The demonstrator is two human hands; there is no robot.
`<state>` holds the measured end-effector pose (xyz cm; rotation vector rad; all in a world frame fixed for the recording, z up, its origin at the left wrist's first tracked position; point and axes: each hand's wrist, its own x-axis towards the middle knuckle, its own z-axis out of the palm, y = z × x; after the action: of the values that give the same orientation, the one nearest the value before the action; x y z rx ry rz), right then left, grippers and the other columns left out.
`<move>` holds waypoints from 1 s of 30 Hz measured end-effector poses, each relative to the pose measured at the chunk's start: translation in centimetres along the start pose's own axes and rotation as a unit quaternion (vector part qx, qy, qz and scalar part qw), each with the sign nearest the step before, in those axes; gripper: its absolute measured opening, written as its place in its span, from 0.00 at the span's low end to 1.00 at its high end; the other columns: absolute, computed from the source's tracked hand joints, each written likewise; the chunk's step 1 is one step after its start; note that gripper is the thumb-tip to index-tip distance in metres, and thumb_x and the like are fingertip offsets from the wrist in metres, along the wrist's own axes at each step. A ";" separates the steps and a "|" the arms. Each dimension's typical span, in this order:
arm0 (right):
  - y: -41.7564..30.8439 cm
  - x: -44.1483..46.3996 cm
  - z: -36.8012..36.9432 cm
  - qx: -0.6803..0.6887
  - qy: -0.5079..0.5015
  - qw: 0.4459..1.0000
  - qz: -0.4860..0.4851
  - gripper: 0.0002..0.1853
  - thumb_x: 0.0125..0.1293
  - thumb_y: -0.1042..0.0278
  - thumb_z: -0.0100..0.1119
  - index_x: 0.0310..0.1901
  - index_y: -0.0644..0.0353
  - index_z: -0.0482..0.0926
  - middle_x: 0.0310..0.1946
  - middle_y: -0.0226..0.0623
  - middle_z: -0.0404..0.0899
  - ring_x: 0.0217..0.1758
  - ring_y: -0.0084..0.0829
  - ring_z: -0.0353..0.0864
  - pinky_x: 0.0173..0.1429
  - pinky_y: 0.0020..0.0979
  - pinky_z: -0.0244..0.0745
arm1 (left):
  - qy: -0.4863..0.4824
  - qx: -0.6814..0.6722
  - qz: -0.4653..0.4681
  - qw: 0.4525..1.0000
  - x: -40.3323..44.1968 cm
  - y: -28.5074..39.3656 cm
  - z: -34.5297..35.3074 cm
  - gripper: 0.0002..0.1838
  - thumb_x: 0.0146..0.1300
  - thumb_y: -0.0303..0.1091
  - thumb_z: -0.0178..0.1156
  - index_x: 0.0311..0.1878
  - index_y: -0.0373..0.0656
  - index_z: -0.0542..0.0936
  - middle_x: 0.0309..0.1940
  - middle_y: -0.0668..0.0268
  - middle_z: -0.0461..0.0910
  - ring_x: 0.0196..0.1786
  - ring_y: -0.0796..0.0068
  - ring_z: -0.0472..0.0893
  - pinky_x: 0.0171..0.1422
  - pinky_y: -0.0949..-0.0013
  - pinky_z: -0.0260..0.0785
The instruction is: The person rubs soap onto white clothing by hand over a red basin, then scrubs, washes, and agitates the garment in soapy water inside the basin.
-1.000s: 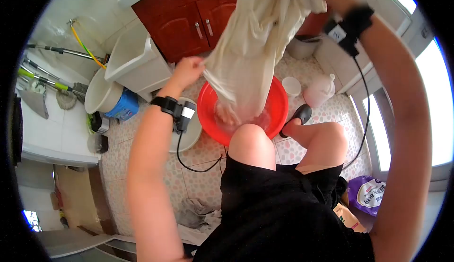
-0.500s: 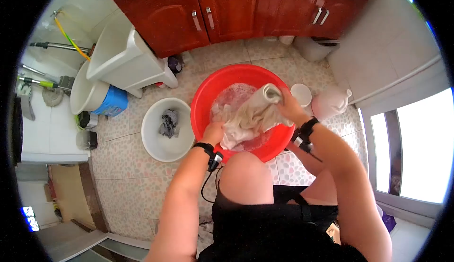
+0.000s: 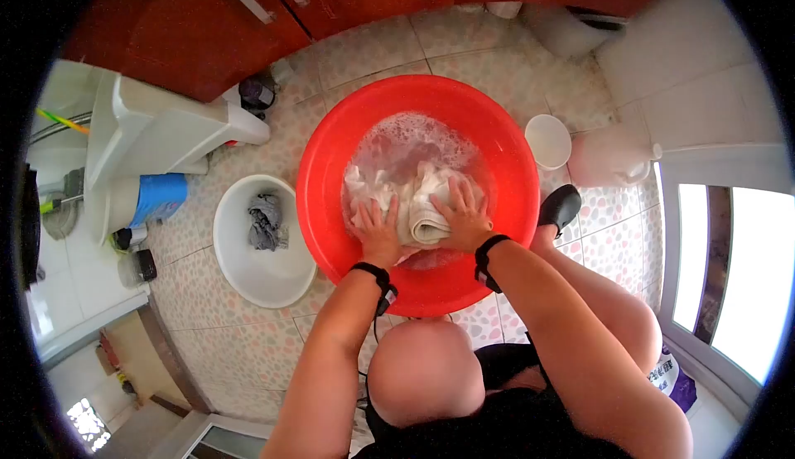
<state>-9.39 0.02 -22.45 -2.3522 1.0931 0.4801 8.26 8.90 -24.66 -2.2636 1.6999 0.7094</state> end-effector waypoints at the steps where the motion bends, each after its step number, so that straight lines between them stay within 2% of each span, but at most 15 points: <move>1: -0.2 0.5 -0.2 -0.023 -0.012 1.000 0.009 0.51 0.43 0.43 0.66 0.69 0.34 0.48 0.70 0.48 0.32 0.73 0.52 0.34 0.65 0.63 0.41 | 0.022 -0.018 0.010 1.000 0.5 -0.4 -0.1 0.64 0.31 0.66 0.68 0.71 0.58 0.43 0.68 0.46 0.46 0.70 0.40 0.41 0.66 0.33 0.35; 3: -0.3 1.5 -0.2 -0.042 -0.031 0.998 0.020 0.52 0.44 0.42 0.65 0.69 0.34 0.46 0.71 0.47 0.30 0.73 0.51 0.34 0.65 0.63 0.42 | 0.035 -0.036 0.021 0.998 1.5 -0.9 -0.2 0.65 0.29 0.66 0.69 0.71 0.58 0.44 0.68 0.47 0.47 0.70 0.40 0.41 0.67 0.34 0.33; 5: -0.4 2.7 -0.4 -0.037 -0.036 0.997 0.052 0.53 0.44 0.40 0.65 0.70 0.34 0.43 0.71 0.47 0.31 0.73 0.50 0.35 0.65 0.63 0.44 | 0.007 -0.013 0.009 1.000 2.9 -1.3 -0.7 0.65 0.29 0.62 0.71 0.71 0.63 0.42 0.68 0.55 0.49 0.70 0.44 0.45 0.65 0.34 0.44; 9: -0.4 4.5 -0.3 -0.001 -0.064 0.993 0.098 0.54 0.44 0.39 0.65 0.70 0.35 0.42 0.71 0.45 0.33 0.72 0.50 0.39 0.61 0.64 0.49 | -0.033 0.019 0.018 0.999 5.3 -2.4 0.1 0.64 0.27 0.56 0.75 0.70 0.58 0.48 0.67 0.56 0.52 0.69 0.49 0.49 0.67 0.43 0.50; 10: -0.4 4.7 0.3 -0.009 -0.013 0.995 0.096 0.53 0.44 0.40 0.65 0.69 0.39 0.44 0.69 0.47 0.42 0.69 0.50 0.49 0.60 0.61 0.54 | 0.048 -0.064 0.067 0.995 5.8 -2.8 0.5 0.63 0.28 0.53 0.75 0.69 0.55 0.50 0.65 0.56 0.55 0.68 0.51 0.53 0.66 0.48 0.53; 11: 0.0 5.2 0.7 -0.007 -0.018 0.995 0.097 0.53 0.44 0.40 0.65 0.69 0.39 0.44 0.69 0.47 0.42 0.69 0.50 0.49 0.60 0.61 0.54 | 0.129 -0.147 0.113 0.974 6.3 -3.1 0.8 0.61 0.28 0.50 0.76 0.69 0.51 0.53 0.63 0.55 0.59 0.66 0.53 0.58 0.66 0.53 0.55; 13: 0.9 6.4 1.1 0.075 -0.066 0.993 0.064 0.52 0.44 0.41 0.66 0.68 0.45 0.48 0.66 0.50 0.51 0.64 0.49 0.58 0.60 0.54 0.58 | 0.133 -0.180 0.135 0.965 7.0 -3.3 -0.1 0.57 0.29 0.47 0.76 0.66 0.47 0.57 0.59 0.54 0.63 0.62 0.54 0.63 0.63 0.55 0.59; 14: 1.1 6.5 1.4 0.056 -0.012 0.997 0.051 0.44 0.41 0.41 0.67 0.60 0.57 0.65 0.53 0.52 0.70 0.52 0.49 0.71 0.59 0.47 0.60 | 0.141 -0.212 0.159 0.954 7.1 -3.3 -1.1 0.53 0.30 0.45 0.76 0.63 0.43 0.61 0.55 0.53 0.68 0.59 0.56 0.68 0.60 0.57 0.62; 15: 1.2 7.0 1.7 0.058 -0.016 0.997 0.051 0.44 0.41 0.41 0.67 0.60 0.57 0.65 0.53 0.52 0.70 0.52 0.49 0.71 0.59 0.47 0.60 | 0.137 -0.212 0.156 0.955 7.1 -3.2 -1.6 0.53 0.30 0.45 0.76 0.63 0.43 0.61 0.55 0.53 0.68 0.59 0.56 0.68 0.60 0.57 0.62; 17: 1.4 7.9 1.8 0.044 -0.107 0.991 0.072 0.36 0.42 0.39 0.65 0.46 0.63 0.76 0.41 0.53 0.76 0.50 0.48 0.73 0.59 0.48 0.58 | 0.008 -0.089 0.090 0.992 7.4 -3.0 -2.2 0.42 0.32 0.40 0.75 0.54 0.41 0.70 0.45 0.52 0.76 0.48 0.52 0.75 0.53 0.56 0.68; 18: 1.6 7.7 3.2 0.037 -0.026 0.997 0.061 0.32 0.44 0.38 0.63 0.34 0.66 0.80 0.32 0.53 0.78 0.44 0.48 0.76 0.60 0.47 0.55 | 0.007 -0.089 0.089 0.992 8.0 -3.3 -1.5 0.42 0.32 0.40 0.75 0.54 0.41 0.70 0.45 0.52 0.76 0.48 0.52 0.75 0.53 0.56 0.68; 19: 1.5 8.1 3.0 0.038 -0.027 0.997 0.061 0.32 0.44 0.38 0.63 0.34 0.66 0.80 0.32 0.53 0.78 0.44 0.48 0.76 0.60 0.47 0.55 | 0.002 -0.107 0.084 0.991 8.9 -3.8 -0.1 0.40 0.31 0.42 0.75 0.52 0.42 0.72 0.46 0.53 0.76 0.48 0.52 0.75 0.52 0.57 0.69; 21: 1.3 9.7 1.4 -0.054 -0.149 0.985 0.062 0.30 0.47 0.41 0.61 0.34 0.67 0.80 0.33 0.51 0.79 0.41 0.50 0.77 0.55 0.46 0.62 | -0.002 -0.125 0.077 0.989 9.9 -4.0 0.0 0.38 0.31 0.45 0.75 0.49 0.44 0.73 0.46 0.53 0.77 0.49 0.52 0.75 0.51 0.57 0.69; 24: 1.4 9.7 -0.9 0.047 -0.132 0.985 0.098 0.32 0.45 0.38 0.63 0.37 0.64 0.81 0.38 0.48 0.80 0.46 0.42 0.78 0.52 0.42 0.70 | -0.072 -0.138 0.048 0.987 9.9 -2.9 -3.6 0.38 0.32 0.43 0.75 0.51 0.42 0.72 0.44 0.52 0.77 0.48 0.53 0.76 0.51 0.58 0.69; 30: 2.6 12.3 -0.6 -0.013 -0.112 0.989 0.095 0.29 0.44 0.42 0.65 0.36 0.64 0.81 0.34 0.48 0.80 0.40 0.44 0.80 0.45 0.40 0.74 | -0.074 -0.149 0.069 0.984 10.2 -2.6 -4.9 0.36 0.36 0.36 0.73 0.53 0.41 0.71 0.42 0.55 0.79 0.46 0.57 0.78 0.52 0.61 0.70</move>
<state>-3.81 -9.22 -28.91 -2.1625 1.2125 0.8118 14.10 -1.05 -25.83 -2.2235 1.7921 1.2050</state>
